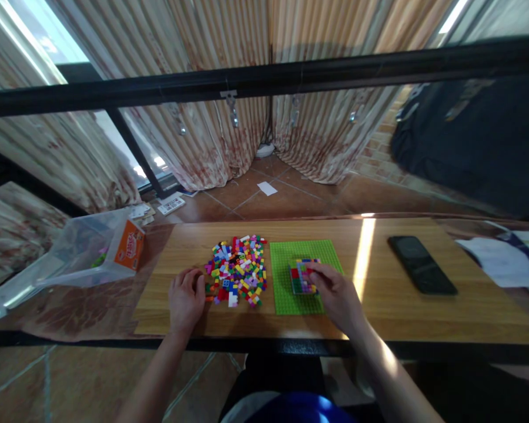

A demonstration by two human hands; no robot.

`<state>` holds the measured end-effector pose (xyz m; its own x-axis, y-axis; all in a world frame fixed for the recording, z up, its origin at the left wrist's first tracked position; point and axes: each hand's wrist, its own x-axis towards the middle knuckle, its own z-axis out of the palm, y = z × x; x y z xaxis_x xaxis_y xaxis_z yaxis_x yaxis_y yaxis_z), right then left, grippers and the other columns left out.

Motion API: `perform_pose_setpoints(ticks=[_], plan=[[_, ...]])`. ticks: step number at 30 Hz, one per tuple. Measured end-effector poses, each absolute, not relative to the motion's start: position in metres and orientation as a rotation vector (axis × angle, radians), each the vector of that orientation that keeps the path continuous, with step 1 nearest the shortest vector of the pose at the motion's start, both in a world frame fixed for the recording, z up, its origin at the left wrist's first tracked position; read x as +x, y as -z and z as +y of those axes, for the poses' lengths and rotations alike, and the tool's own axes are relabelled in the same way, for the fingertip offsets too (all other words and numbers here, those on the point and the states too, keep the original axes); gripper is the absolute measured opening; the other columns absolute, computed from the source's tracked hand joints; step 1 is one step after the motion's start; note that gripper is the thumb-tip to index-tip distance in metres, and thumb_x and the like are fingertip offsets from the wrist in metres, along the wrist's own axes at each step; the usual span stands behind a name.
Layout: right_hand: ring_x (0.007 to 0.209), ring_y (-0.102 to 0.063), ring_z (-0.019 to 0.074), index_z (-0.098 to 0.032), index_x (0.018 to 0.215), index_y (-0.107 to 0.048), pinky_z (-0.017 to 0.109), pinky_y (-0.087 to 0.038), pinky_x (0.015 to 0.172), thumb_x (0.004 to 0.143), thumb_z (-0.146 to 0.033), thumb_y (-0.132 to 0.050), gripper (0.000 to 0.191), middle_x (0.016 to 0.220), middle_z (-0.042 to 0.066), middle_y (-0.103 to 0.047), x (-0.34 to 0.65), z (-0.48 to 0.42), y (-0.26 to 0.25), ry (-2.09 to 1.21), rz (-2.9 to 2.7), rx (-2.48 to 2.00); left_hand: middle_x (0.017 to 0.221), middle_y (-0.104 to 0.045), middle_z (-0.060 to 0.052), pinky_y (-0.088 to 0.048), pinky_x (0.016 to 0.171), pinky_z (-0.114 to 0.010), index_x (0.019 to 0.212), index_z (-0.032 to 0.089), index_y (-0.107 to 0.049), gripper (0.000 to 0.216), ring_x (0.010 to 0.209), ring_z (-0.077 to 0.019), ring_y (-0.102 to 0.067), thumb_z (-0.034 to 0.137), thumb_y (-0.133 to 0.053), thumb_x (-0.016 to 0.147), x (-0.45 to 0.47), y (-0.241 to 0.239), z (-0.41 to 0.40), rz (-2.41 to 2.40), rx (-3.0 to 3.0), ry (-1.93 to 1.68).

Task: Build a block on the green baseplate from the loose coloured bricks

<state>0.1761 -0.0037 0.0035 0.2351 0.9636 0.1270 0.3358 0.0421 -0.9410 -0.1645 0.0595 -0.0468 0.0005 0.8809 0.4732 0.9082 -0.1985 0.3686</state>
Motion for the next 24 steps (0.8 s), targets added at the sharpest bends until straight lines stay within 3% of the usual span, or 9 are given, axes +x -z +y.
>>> perform_pose_setpoints(ticks=[5, 13, 24], plan=[[0.079, -0.071, 0.0214, -0.019, 0.099, -0.073, 0.035, -0.058, 0.071, 0.077, -0.041, -0.067, 0.031, 0.089, 0.008, -0.074, 0.219, -0.025, 0.021, -0.700, -1.020, -1.615, 0.103, -0.066, -0.014, -0.048, 0.093, -0.044, 0.096, 0.016, -0.063, 0.032, 0.102, -0.0279, -0.060, 0.040, -0.042, 0.092, -0.165, 0.047, 0.061, -1.944, -2.178, 0.958], [0.082, -0.072, 0.0240, -0.017, 0.094, -0.074, 0.040, -0.059, 0.078, 0.076, -0.043, -0.068, 0.032, 0.092, 0.010, -0.076, 0.216, -0.017, 0.025, -0.617, -0.976, -1.672, 0.103, -0.065, -0.014, -0.048, 0.093, -0.044, 0.096, 0.016, -0.063, 0.033, 0.102, -0.0273, -0.060, 0.040, -0.041, 0.092, -0.165, 0.047, 0.061, -1.924, -2.190, 0.959], [0.074, -0.067, 0.0186, -0.020, 0.085, -0.075, 0.033, -0.054, 0.070, 0.077, -0.042, -0.066, 0.025, 0.088, 0.006, -0.075, 0.191, 0.006, 0.016, -0.511, -1.015, -1.663, 0.102, -0.066, -0.015, -0.049, 0.092, -0.045, 0.097, 0.013, -0.065, 0.034, 0.101, -0.0284, -0.060, 0.039, -0.043, 0.092, -0.167, 0.049, 0.062, -1.910, -2.187, 0.955]])
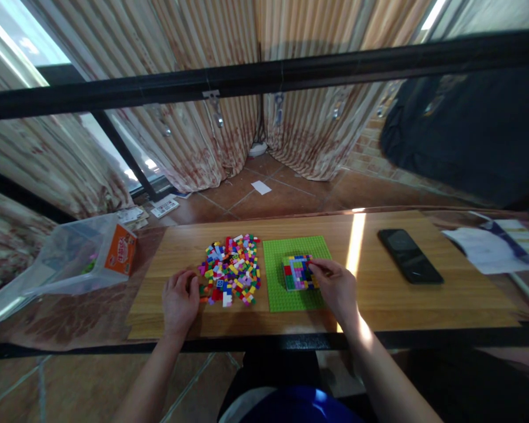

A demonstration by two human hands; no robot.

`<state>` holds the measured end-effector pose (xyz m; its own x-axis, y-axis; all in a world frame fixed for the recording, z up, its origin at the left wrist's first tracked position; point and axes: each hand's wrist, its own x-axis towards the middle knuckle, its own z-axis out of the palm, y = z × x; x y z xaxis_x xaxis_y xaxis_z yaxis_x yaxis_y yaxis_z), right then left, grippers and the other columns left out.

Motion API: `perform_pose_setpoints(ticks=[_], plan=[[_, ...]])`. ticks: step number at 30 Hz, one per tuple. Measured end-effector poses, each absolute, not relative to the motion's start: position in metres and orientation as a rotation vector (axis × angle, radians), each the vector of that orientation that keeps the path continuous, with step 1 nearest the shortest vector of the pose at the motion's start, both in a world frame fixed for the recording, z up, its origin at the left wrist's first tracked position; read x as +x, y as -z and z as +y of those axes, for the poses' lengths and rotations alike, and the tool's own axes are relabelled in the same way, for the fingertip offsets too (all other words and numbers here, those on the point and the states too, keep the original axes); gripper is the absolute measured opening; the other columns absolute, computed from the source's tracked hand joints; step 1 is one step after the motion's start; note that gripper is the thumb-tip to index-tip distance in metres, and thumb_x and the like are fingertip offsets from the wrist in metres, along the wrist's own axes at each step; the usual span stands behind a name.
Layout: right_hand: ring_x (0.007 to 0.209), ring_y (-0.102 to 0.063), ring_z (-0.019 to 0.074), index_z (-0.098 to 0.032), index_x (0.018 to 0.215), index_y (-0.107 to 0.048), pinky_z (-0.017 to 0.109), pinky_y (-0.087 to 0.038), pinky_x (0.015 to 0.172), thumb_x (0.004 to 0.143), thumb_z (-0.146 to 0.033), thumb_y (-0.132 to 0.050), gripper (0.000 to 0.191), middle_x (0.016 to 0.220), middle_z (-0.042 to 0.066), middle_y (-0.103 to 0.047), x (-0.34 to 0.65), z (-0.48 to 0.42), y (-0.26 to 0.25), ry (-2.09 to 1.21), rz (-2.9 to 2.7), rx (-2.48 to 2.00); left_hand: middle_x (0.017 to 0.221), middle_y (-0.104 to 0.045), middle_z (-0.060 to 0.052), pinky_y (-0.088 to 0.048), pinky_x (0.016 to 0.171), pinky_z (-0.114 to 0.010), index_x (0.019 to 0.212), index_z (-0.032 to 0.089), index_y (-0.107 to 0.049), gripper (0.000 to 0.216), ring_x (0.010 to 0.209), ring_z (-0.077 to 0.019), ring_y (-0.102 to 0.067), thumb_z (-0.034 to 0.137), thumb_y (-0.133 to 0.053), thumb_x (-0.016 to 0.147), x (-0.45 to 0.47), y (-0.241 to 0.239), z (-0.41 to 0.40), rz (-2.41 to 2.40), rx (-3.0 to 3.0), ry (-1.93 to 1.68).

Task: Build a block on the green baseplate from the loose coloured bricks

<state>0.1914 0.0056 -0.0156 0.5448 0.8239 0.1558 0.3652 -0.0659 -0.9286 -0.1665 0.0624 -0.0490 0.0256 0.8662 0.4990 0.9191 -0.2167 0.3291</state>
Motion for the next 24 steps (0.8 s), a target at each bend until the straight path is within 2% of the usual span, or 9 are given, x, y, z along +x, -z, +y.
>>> perform_pose_setpoints(ticks=[5, 12, 18, 24], plan=[[0.070, -0.064, 0.0175, -0.021, 0.081, -0.075, 0.031, -0.051, 0.068, 0.079, -0.041, -0.063, 0.024, 0.084, 0.005, -0.074, 0.1889, 0.0094, 0.0166, -0.405, -1.122, -1.758, 0.102, -0.066, -0.014, -0.049, 0.091, -0.044, 0.097, 0.015, -0.065, 0.033, 0.100, -0.0276, -0.061, 0.039, -0.044, 0.092, -0.1654, 0.0490, 0.0619, -1.940, -2.168, 0.966], [0.080, -0.066, 0.0199, -0.023, 0.087, -0.076, 0.033, -0.051, 0.074, 0.086, -0.038, -0.054, 0.026, 0.091, 0.005, -0.074, 0.1955, 0.0084, 0.0200, -0.353, -1.356, -1.762, 0.103, -0.066, -0.014, -0.049, 0.092, -0.044, 0.097, 0.015, -0.064, 0.033, 0.101, -0.0276, -0.060, 0.040, -0.043, 0.092, -0.1648, 0.0479, 0.0612, -1.939, -2.186, 0.956], [0.077, -0.066, 0.0199, -0.022, 0.089, -0.075, 0.035, -0.053, 0.074, 0.082, -0.039, -0.058, 0.025, 0.093, 0.006, -0.075, 0.1974, 0.0106, 0.0185, -0.408, -1.268, -1.772, 0.102, -0.066, -0.014, -0.048, 0.091, -0.044, 0.097, 0.015, -0.064, 0.034, 0.100, -0.0280, -0.060, 0.040, -0.042, 0.093, -0.1637, 0.0472, 0.0602, -1.944, -2.183, 0.953], [0.074, -0.069, 0.0199, -0.020, 0.093, -0.074, 0.033, -0.053, 0.069, 0.079, -0.039, -0.059, 0.028, 0.084, 0.006, -0.076, 0.1986, 0.0123, 0.0105, -0.454, -1.236, -1.813, 0.102, -0.066, -0.014, -0.049, 0.090, -0.045, 0.098, 0.015, -0.065, 0.035, 0.098, -0.0285, -0.060, 0.040, -0.042, 0.093, -0.1629, 0.0462, 0.0597, -1.960, -2.174, 0.958]])
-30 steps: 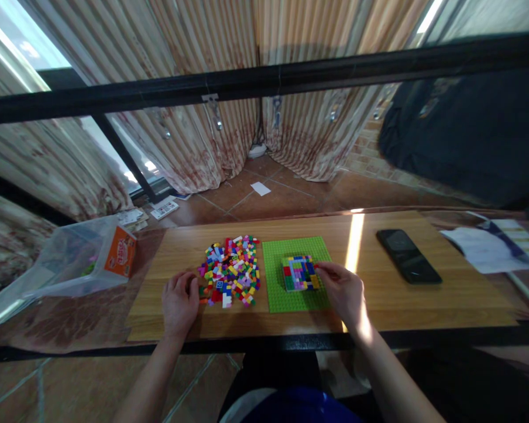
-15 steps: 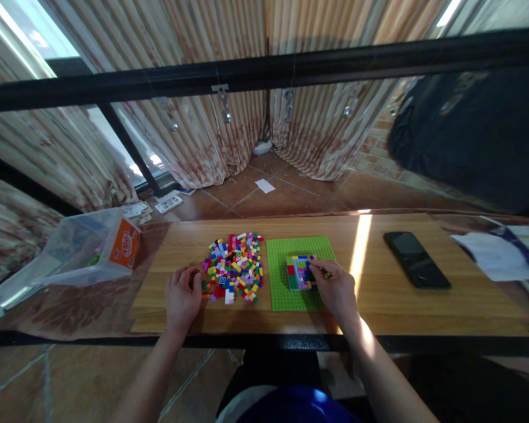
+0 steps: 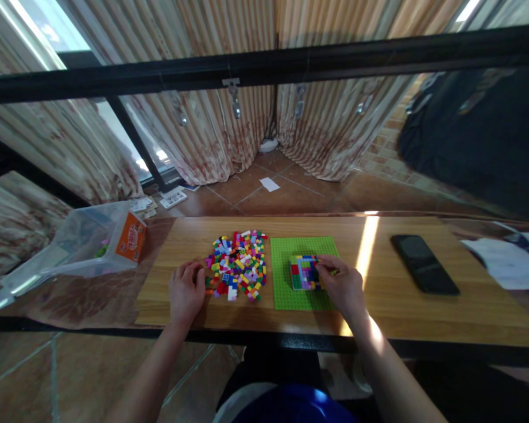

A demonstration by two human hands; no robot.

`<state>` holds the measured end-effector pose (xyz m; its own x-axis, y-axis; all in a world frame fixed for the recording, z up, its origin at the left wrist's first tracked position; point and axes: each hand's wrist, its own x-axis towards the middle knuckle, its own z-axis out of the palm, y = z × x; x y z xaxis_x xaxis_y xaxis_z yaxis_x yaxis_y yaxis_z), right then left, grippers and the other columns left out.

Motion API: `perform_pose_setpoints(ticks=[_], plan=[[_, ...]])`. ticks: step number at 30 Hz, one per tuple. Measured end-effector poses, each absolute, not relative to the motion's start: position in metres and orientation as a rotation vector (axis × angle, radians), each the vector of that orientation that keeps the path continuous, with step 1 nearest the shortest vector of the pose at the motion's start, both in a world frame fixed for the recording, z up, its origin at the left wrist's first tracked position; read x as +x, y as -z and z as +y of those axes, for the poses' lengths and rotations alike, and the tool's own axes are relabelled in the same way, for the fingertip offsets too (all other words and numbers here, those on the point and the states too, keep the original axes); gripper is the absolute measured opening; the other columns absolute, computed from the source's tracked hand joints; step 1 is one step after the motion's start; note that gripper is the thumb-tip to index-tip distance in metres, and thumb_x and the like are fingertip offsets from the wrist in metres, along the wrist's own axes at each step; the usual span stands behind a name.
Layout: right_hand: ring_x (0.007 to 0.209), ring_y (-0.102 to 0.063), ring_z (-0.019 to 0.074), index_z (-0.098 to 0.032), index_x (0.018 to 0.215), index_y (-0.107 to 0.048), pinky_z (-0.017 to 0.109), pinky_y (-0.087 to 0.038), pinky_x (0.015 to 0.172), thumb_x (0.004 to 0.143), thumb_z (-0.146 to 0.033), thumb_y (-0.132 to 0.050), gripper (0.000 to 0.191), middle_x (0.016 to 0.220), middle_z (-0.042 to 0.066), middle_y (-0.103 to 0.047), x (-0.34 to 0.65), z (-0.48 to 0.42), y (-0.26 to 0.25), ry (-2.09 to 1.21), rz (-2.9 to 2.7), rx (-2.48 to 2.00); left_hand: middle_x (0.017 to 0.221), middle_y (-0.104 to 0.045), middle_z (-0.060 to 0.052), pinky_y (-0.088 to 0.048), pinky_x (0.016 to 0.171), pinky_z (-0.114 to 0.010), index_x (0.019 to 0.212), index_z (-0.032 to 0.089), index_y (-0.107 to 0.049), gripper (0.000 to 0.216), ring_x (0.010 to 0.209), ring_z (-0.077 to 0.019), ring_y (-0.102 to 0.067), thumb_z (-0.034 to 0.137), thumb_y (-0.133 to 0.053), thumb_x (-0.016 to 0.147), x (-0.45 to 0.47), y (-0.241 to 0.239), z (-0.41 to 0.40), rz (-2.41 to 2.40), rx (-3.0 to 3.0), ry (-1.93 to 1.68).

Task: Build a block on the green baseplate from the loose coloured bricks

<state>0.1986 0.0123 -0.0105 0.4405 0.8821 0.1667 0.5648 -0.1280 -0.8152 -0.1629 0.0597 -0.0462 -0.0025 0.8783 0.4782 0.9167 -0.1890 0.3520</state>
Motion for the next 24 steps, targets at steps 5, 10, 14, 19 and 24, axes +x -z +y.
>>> perform_pose_setpoints(ticks=[5, 10, 14, 19, 24], plan=[[0.078, -0.071, 0.0219, -0.021, 0.099, -0.073, 0.034, -0.052, 0.070, 0.076, -0.040, -0.061, 0.033, 0.084, 0.005, -0.076, 0.204, 0.018, 0.006, -0.544, -1.203, -1.905, 0.102, -0.066, -0.014, -0.048, 0.092, -0.044, 0.098, 0.015, -0.065, 0.033, 0.100, -0.0284, -0.060, 0.039, -0.042, 0.092, -0.163, 0.046, 0.060, -1.964, -2.177, 0.949], [0.076, -0.071, 0.0223, -0.021, 0.105, -0.071, 0.033, -0.051, 0.068, 0.075, -0.039, -0.062, 0.036, 0.080, 0.005, -0.076, 0.209, 0.027, 0.001, -0.595, -1.224, -1.991, 0.102, -0.066, -0.014, -0.047, 0.092, -0.044, 0.097, 0.015, -0.064, 0.033, 0.101, -0.0285, -0.059, 0.039, -0.042, 0.092, -0.162, 0.046, 0.059, -1.992, -2.173, 0.949], [0.074, -0.071, 0.0224, -0.021, 0.105, -0.071, 0.033, -0.049, 0.066, 0.074, -0.035, -0.064, 0.035, 0.077, 0.004, -0.076, 0.212, 0.033, 0.000, -0.552, -1.272, -2.061, 0.103, -0.065, -0.012, -0.046, 0.093, -0.044, 0.097, 0.017, -0.064, 0.032, 0.101, -0.0276, -0.059, 0.039, -0.042, 0.092, -0.161, 0.044, 0.058, -2.013, -2.180, 0.946], [0.071, -0.070, 0.0218, -0.021, 0.102, -0.070, 0.032, -0.046, 0.062, 0.072, -0.032, -0.065, 0.032, 0.074, 0.003, -0.075, 0.214, 0.037, 0.004, -0.541, -1.301, -2.054, 0.105, -0.065, -0.013, -0.046, 0.093, -0.044, 0.098, 0.017, -0.064, 0.032, 0.102, -0.0278, -0.058, 0.040, -0.043, 0.091, -0.161, 0.044, 0.058, -2.026, -2.172, 0.949], [0.070, -0.070, 0.0211, -0.021, 0.100, -0.068, 0.031, -0.046, 0.063, 0.074, -0.028, -0.063, 0.028, 0.072, 0.002, -0.075, 0.207, 0.039, 0.004, -0.483, -1.394, -2.042, 0.104, -0.064, -0.013, -0.047, 0.093, -0.044, 0.097, 0.017, -0.064, 0.031, 0.100, -0.0274, -0.059, 0.039, -0.043, 0.091, -0.160, 0.045, 0.059, -2.023, -2.163, 0.957]])
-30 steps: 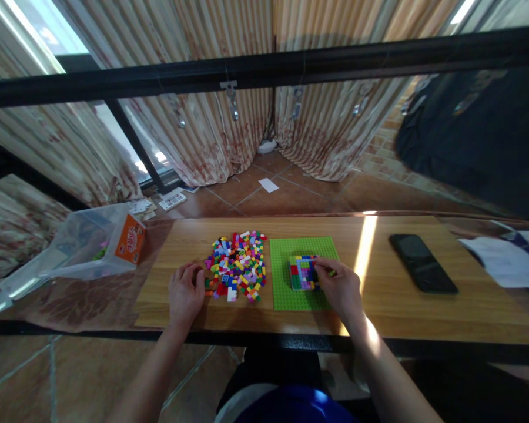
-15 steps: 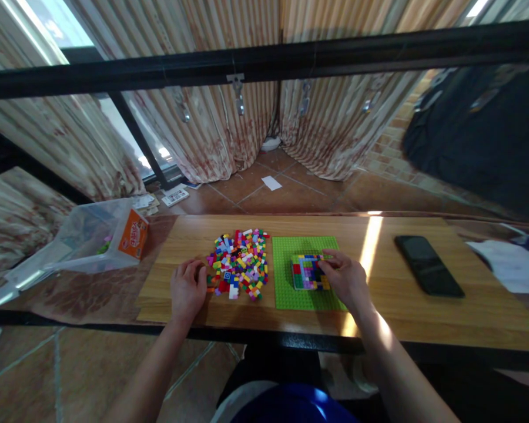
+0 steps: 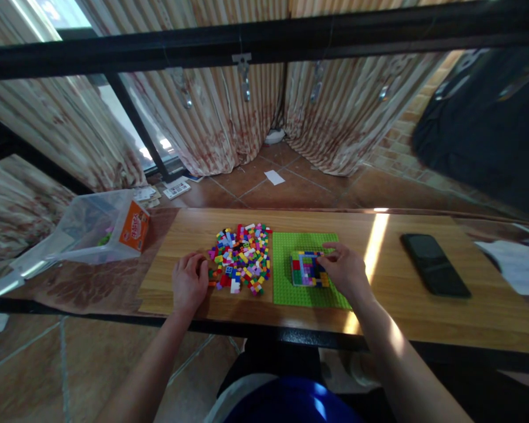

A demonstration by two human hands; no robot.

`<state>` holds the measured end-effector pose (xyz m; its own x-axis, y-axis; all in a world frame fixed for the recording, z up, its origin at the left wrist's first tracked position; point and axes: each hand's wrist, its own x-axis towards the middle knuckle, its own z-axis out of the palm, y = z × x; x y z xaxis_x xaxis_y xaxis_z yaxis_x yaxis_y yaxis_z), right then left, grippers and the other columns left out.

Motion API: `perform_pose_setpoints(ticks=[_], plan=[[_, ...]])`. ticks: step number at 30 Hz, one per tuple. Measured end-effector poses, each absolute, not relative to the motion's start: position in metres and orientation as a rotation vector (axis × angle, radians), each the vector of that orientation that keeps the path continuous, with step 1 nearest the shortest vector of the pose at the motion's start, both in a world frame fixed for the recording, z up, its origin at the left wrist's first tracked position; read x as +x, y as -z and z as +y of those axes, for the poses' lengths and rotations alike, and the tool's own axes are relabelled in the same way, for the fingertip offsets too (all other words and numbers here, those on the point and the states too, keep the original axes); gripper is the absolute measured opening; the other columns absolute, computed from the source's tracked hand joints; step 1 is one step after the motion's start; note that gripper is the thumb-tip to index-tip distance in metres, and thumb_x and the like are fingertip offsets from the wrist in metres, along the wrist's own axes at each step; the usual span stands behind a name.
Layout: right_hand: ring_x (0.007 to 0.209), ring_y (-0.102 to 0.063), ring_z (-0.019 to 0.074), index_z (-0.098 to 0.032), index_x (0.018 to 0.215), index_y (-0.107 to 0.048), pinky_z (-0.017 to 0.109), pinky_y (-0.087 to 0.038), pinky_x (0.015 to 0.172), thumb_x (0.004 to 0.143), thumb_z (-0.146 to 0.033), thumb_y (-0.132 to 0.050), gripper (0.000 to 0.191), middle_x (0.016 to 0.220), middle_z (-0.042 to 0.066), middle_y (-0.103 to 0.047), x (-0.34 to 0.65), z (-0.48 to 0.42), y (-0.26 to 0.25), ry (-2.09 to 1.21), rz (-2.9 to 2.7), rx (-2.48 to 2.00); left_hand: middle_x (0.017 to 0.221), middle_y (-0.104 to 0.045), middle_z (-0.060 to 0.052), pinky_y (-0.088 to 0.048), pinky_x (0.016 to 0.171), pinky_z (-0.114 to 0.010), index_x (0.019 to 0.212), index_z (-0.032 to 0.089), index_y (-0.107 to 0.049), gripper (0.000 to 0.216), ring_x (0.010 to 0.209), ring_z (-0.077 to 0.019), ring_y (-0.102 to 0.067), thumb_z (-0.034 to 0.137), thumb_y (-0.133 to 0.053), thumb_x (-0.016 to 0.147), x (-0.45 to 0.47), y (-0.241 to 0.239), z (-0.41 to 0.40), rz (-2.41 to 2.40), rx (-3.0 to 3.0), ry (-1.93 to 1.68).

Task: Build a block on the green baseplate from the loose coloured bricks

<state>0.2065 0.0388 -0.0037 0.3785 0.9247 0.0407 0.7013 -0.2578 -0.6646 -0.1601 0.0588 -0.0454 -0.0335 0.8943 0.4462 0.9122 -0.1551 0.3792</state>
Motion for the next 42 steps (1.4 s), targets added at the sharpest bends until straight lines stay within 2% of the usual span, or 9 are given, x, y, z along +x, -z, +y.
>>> perform_pose_setpoints(ticks=[6, 12, 17, 21, 25, 37, 42], plan=[[0.077, -0.070, 0.0241, -0.019, 0.107, -0.066, 0.034, -0.046, 0.068, 0.079, -0.024, -0.058, 0.030, 0.076, 0.005, -0.075, 0.198, 0.038, 0.000, -0.414, -1.466, -2.068, 0.104, -0.065, -0.013, -0.047, 0.093, -0.043, 0.098, 0.016, -0.064, 0.031, 0.100, -0.0270, -0.059, 0.038, -0.044, 0.091, -0.160, 0.047, 0.059, -2.014, -2.164, 0.967], [0.071, -0.068, 0.0230, -0.016, 0.110, -0.067, 0.034, -0.047, 0.066, 0.082, -0.039, -0.059, 0.037, 0.079, 0.007, -0.074, 0.200, 0.021, 0.007, -0.426, -1.240, -1.989, 0.104, -0.066, -0.013, -0.046, 0.093, -0.044, 0.097, 0.017, -0.065, 0.031, 0.102, -0.0283, -0.059, 0.038, -0.042, 0.091, -0.160, 0.045, 0.058, -2.036, -2.155, 0.947], [0.070, -0.065, 0.0204, -0.016, 0.108, -0.068, 0.034, -0.051, 0.066, 0.087, -0.039, -0.055, 0.033, 0.086, 0.009, -0.073, 0.193, -0.007, 0.012, -0.276, -1.182, -1.826, 0.104, -0.066, -0.012, -0.046, 0.093, -0.043, 0.097, 0.017, -0.064, 0.030, 0.101, -0.0278, -0.059, 0.037, -0.042, 0.092, -0.157, 0.042, 0.056, -2.049, -2.153, 0.943], [0.091, -0.063, 0.0235, -0.022, 0.105, -0.070, 0.041, -0.051, 0.082, 0.091, -0.032, -0.052, 0.024, 0.103, 0.010, -0.071, 0.168, -0.022, 0.014, -0.108, -1.606, -1.651, 0.105, -0.066, -0.012, -0.046, 0.093, -0.043, 0.099, 0.017, -0.065, 0.030, 0.101, -0.0276, -0.059, 0.036, -0.042, 0.092, -0.157, 0.042, 0.056, -2.075, -2.148, 0.946], [0.110, -0.055, 0.0271, -0.022, 0.109, -0.070, 0.044, -0.046, 0.093, 0.092, -0.023, -0.051, 0.026, 0.119, 0.009, -0.068, 0.146, -0.027, 0.021, -0.019, -1.912, -1.586, 0.106, -0.066, -0.012, -0.045, 0.094, -0.044, 0.098, 0.017, -0.065, 0.029, 0.102, -0.0276, -0.058, 0.034, -0.043, 0.091, -0.157, 0.043, 0.056, -2.087, -2.145, 0.956], [0.103, -0.055, 0.0259, -0.023, 0.101, -0.073, 0.041, -0.044, 0.090, 0.094, -0.026, -0.048, 0.026, 0.115, 0.008, -0.068, 0.158, -0.019, 0.036, 0.068, -1.888, -1.637, 0.107, -0.065, -0.011, -0.045, 0.095, -0.043, 0.099, 0.018, -0.065, 0.026, 0.102, -0.0266, -0.058, 0.032, -0.045, 0.092, -0.155, 0.043, 0.053, -2.103, -2.139, 0.973], [0.105, -0.053, 0.0295, -0.023, 0.099, -0.073, 0.043, -0.041, 0.085, 0.094, -0.027, -0.048, 0.025, 0.114, 0.009, -0.068, 0.147, -0.016, 0.029, 0.145, -1.860, -1.765, 0.108, -0.065, -0.011, -0.045, 0.094, -0.043, 0.100, 0.018, -0.065, 0.025, 0.102, -0.0268, -0.057, 0.032, -0.046, 0.092, -0.155, 0.044, 0.052, -2.106, -2.137, 0.966]])
